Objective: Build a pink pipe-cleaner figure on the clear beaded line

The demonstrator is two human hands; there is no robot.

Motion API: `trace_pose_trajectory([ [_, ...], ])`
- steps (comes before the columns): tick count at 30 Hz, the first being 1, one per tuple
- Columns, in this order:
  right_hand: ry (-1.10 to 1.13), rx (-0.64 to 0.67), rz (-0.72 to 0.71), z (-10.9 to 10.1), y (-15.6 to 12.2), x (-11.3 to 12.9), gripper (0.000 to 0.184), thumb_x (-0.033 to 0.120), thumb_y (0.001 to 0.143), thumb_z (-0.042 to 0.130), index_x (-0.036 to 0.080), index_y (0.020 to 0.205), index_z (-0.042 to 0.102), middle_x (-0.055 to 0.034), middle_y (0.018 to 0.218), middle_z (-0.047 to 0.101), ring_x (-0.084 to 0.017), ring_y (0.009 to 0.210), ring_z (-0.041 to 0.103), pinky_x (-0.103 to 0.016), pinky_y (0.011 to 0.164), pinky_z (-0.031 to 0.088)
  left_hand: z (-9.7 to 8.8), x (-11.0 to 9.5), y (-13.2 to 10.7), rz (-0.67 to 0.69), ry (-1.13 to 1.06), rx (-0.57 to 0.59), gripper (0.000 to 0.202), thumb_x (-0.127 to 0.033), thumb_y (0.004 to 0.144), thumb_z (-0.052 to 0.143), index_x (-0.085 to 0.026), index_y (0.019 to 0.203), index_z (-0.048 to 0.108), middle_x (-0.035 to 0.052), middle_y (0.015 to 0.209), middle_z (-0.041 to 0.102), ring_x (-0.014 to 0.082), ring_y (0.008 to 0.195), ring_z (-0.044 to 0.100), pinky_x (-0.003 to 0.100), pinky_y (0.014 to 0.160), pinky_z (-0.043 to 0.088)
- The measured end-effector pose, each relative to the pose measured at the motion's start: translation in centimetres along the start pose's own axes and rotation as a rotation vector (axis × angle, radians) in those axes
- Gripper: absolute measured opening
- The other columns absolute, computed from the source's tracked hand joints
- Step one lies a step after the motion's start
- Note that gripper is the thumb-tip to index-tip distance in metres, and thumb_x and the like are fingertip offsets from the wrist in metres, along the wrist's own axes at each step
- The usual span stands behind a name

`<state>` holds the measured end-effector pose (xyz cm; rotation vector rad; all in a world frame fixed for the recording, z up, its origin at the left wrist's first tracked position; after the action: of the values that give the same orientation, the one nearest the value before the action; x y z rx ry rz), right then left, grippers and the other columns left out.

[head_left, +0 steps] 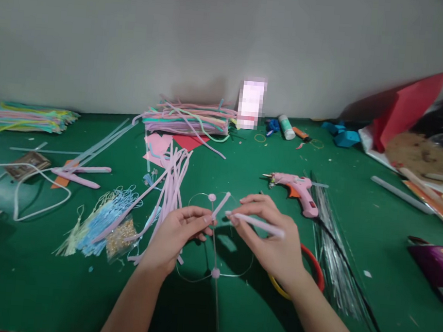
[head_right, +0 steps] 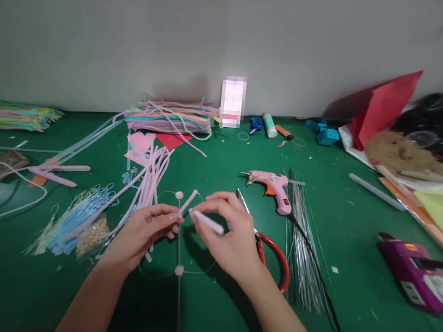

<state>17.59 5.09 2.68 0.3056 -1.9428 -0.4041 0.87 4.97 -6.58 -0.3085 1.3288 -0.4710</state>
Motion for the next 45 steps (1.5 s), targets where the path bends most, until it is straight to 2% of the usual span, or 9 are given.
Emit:
trace_pose_trajectory([
  [3, -0.087, 0.095, -0.055, 1.0, -0.6, 0.4, 0.011, 0.016, 0.079, 0.064, 0.025, 0.085, 0.066, -0.0028, 0.082, 0.070, -0.023, 0.098, 0.059, -0.038, 0.081, 0.051, 0.0, 0.1, 0.1, -0.001, 0.012, 0.002, 0.025, -0.032, 0.071, 0.077, -0.013, 0.085, 0.070, 0.0040, 0.072, 0.069, 0.0113, 0.065, 0.061, 0.022, 0.061, 0.046],
  [8, -0.219, 0.092, -0.163, 1.6, -1.0, 1.6, 0.014, 0.011, 0.077, 0.063, 0.023, 0.083, 0.062, -0.0020, 0.079, 0.068, -0.023, 0.095, 0.056, -0.041, 0.081, 0.047, 0.0, 0.2, 0.0, -0.011, -0.002, 0.002, 0.025, -0.029, 0.070, 0.079, -0.014, 0.086, 0.068, 0.0014, 0.068, 0.068, 0.0106, 0.064, 0.061, 0.021, 0.061, 0.047],
  [12, -0.241, 0.084, -0.237, 1.9, -0.9, 2.7, 0.012, 0.012, 0.080, 0.064, 0.023, 0.085, 0.065, -0.0040, 0.086, 0.066, -0.022, 0.090, 0.051, -0.042, 0.084, 0.045, 0.1, 0.0, -0.1, 0.001, -0.018, 0.011, 0.024, -0.026, 0.069, 0.080, -0.014, 0.086, 0.068, 0.0008, 0.068, 0.068, 0.0104, 0.064, 0.062, 0.020, 0.061, 0.047],
  [17, -0.278, 0.044, -0.165, 1.5, -0.9, 1.7, 0.012, 0.016, 0.080, 0.066, 0.027, 0.084, 0.070, -0.0071, 0.102, 0.052, -0.025, 0.102, 0.044, -0.045, 0.087, 0.041, 0.2, 0.0, -0.1, 0.005, -0.055, 0.029, 0.033, -0.025, 0.069, 0.080, -0.015, 0.098, 0.068, 0.0007, 0.071, 0.069, 0.0111, 0.065, 0.063, 0.021, 0.061, 0.048],
  [22, -0.272, 0.085, -0.086, 1.7, -1.1, 0.6, 0.010, 0.021, 0.078, 0.067, 0.028, 0.084, 0.071, -0.0064, 0.112, 0.043, -0.028, 0.111, 0.041, -0.048, 0.092, 0.036, 0.3, 0.2, 0.0, 0.003, -0.039, 0.044, 0.026, -0.028, 0.070, 0.080, -0.013, 0.088, 0.068, 0.0018, 0.067, 0.069, 0.0109, 0.064, 0.063, 0.021, 0.061, 0.048],
  [28, -0.277, 0.075, -0.090, 1.8, -1.1, 0.7, 0.009, 0.022, 0.080, 0.067, 0.028, 0.083, 0.071, -0.0064, 0.117, 0.045, -0.028, 0.116, 0.040, -0.050, 0.097, 0.034, 0.5, 0.2, 0.0, 0.009, 0.003, 0.056, 0.021, -0.027, 0.071, 0.078, -0.014, 0.083, 0.067, 0.0012, 0.069, 0.069, 0.0097, 0.064, 0.062, 0.018, 0.057, 0.046],
  [32, -0.343, 0.025, -0.167, 1.7, -1.1, 1.7, 0.009, 0.021, 0.081, 0.067, 0.028, 0.079, 0.073, -0.0069, 0.118, 0.048, -0.031, 0.120, 0.037, -0.054, 0.101, 0.031, 0.2, 0.2, 0.1, -0.001, 0.038, 0.012, 0.022, -0.027, 0.070, 0.079, -0.012, 0.082, 0.068, 0.0031, 0.069, 0.070, 0.0103, 0.063, 0.062, 0.018, 0.055, 0.046],
  [38, -0.434, -0.028, -0.235, 1.5, -1.2, 3.3, 0.010, 0.020, 0.080, 0.068, 0.028, 0.079, 0.074, -0.0073, 0.118, 0.050, -0.036, 0.125, 0.033, -0.058, 0.099, 0.030, -0.3, 0.1, 0.1, 0.010, 0.043, -0.036, 0.021, -0.030, 0.069, 0.079, -0.012, 0.075, 0.070, 0.0014, 0.064, 0.068, 0.0080, 0.057, 0.058, 0.018, 0.054, 0.046],
  [45, -0.465, -0.053, -0.279, 1.8, -1.6, 3.7, 0.009, 0.020, 0.079, 0.070, 0.028, 0.079, 0.073, -0.0061, 0.117, 0.052, -0.037, 0.126, 0.033, -0.057, 0.098, 0.031, -0.5, -0.2, 0.0, 0.034, 0.039, -0.101, 0.016, -0.026, 0.067, 0.079, -0.013, 0.069, 0.071, 0.0007, 0.060, 0.068, 0.0079, 0.057, 0.060, 0.017, 0.055, 0.047],
])
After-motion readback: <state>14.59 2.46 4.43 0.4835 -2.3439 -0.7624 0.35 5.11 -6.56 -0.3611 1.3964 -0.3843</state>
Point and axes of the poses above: each hand's wrist, its own y-axis towards the middle knuckle, its own z-axis out of the palm, x = y × z, the point moved 10 cm from there along y, towards the middle knuckle
